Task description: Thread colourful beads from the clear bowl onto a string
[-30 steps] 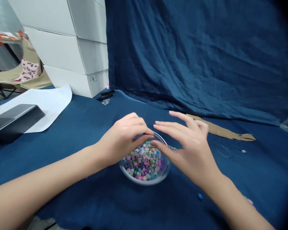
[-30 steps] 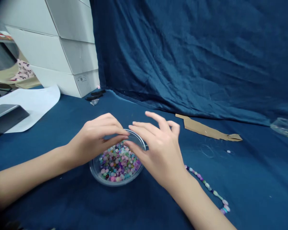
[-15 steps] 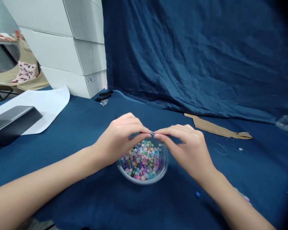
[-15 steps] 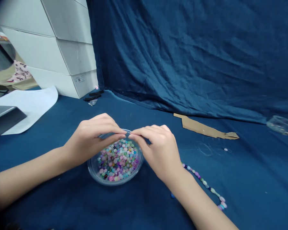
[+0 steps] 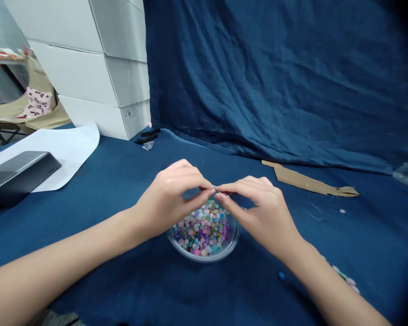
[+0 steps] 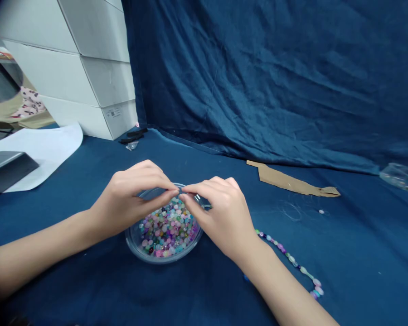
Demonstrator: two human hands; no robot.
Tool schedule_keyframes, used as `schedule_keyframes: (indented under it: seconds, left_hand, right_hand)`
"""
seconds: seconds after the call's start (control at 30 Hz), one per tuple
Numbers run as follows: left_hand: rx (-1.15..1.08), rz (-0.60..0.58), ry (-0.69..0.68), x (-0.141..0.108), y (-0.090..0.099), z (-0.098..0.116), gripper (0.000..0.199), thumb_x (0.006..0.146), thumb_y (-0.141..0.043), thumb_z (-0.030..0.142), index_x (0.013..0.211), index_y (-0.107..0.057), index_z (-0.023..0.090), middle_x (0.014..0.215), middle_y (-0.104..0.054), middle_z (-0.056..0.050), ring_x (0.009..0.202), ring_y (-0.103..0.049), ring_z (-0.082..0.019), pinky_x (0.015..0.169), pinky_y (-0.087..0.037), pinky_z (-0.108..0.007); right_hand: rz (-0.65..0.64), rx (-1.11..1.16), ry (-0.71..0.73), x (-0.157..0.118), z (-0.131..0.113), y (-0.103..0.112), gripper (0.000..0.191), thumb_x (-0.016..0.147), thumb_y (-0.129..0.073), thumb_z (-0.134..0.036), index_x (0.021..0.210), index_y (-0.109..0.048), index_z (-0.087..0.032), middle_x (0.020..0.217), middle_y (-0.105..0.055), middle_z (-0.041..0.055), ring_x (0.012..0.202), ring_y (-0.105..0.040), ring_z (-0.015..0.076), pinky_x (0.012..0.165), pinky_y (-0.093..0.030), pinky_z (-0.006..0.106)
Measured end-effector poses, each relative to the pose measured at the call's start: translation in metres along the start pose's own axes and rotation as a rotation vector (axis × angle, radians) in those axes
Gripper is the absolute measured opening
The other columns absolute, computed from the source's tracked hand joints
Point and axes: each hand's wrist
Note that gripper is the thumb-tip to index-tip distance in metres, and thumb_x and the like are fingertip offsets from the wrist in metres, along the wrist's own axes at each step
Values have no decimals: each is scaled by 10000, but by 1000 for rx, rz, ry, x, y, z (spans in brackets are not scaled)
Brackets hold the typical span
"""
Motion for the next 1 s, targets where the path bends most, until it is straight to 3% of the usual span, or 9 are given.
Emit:
schedule_keyframes:
  seconds: [0.17, 0.3, 0.37, 0.5, 0.63, 0.77, 0.87, 1.0]
  left_hand:
    - [-12, 2, 39, 2, 3, 4, 64, 963, -686, 152, 941, -738, 182, 884, -772, -25, 823, -652, -176, 853, -491, -355]
    - [-62, -56, 291, 7, 10, 4, 190, 976, -662, 273, 1139, -717, 194, 1001, -756, -38, 923, -658, -195, 821, -505, -326]
    - [-87, -125, 402, 10, 15, 2, 185, 978, -631, 289, 1112, -722, 199, 991, -732, -33, 886, -649, -187, 756, -499, -307]
    - [33, -339, 361, 11, 24, -2, 123, 925, -662, 292, 908, -753, 211, 946, -668, -36, 888, -626, -206, 786, -488, -332]
    - [217, -547, 381, 7, 30, 2, 180, 861, -727, 398, 994, -785, 292, 1201, -603, -63, 1075, -617, -281, 868, -504, -407]
    - [280, -710, 422, 6, 29, 8, 153, 858, -733, 467, 948, -797, 363, 1395, -563, -36, 1206, -597, -334, 902, -504, -459]
    - [302, -750, 469, 8, 23, 8, 132, 840, -757, 468, 872, -795, 346, 1316, -631, -25, 1134, -637, -324, 844, -513, -429]
    - [266, -699, 480, 7, 19, 3, 133, 824, -800, 451, 818, -819, 319, 1209, -695, -35, 1118, -657, -322, 805, -521, -375]
  right_hand:
    - [-7, 57, -56, 0, 0, 1, 91, 973, -734, -241, 892, -769, -264, 801, -770, -22, 747, -651, 196, 716, -368, 368]
    - [-14, 199, -156, 0, 2, 1, 108, 996, -683, -272, 916, -754, -257, 807, -735, -11, 754, -634, 196, 737, -422, 351]
    - [-32, 254, -193, 1, 4, 0, 121, 1001, -665, -274, 914, -744, -248, 804, -721, -10, 743, -624, 190, 720, -435, 335]
    - [-51, 309, -215, 1, 7, -3, 120, 982, -673, -248, 883, -738, -234, 760, -691, -10, 711, -602, 183, 682, -441, 318]
    - [-27, 266, -111, -1, 7, -8, 119, 956, -694, -189, 853, -740, -225, 735, -688, -13, 682, -571, 173, 684, -434, 320]
    - [21, 181, 11, -5, 9, -14, 125, 968, -690, -188, 863, -746, -226, 732, -694, -8, 698, -570, 178, 694, -428, 331]
    - [27, 147, 22, -6, 10, -15, 136, 981, -671, -204, 871, -744, -236, 738, -699, -4, 694, -576, 182, 686, -431, 333]
    - [29, 144, 9, -7, 10, -15, 140, 980, -667, -199, 866, -738, -236, 726, -695, -8, 683, -579, 177, 679, -434, 324]
Point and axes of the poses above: each hand's wrist, its own x-axis towards the middle knuckle, its own y-axis out of the back of the hand, z = x × y
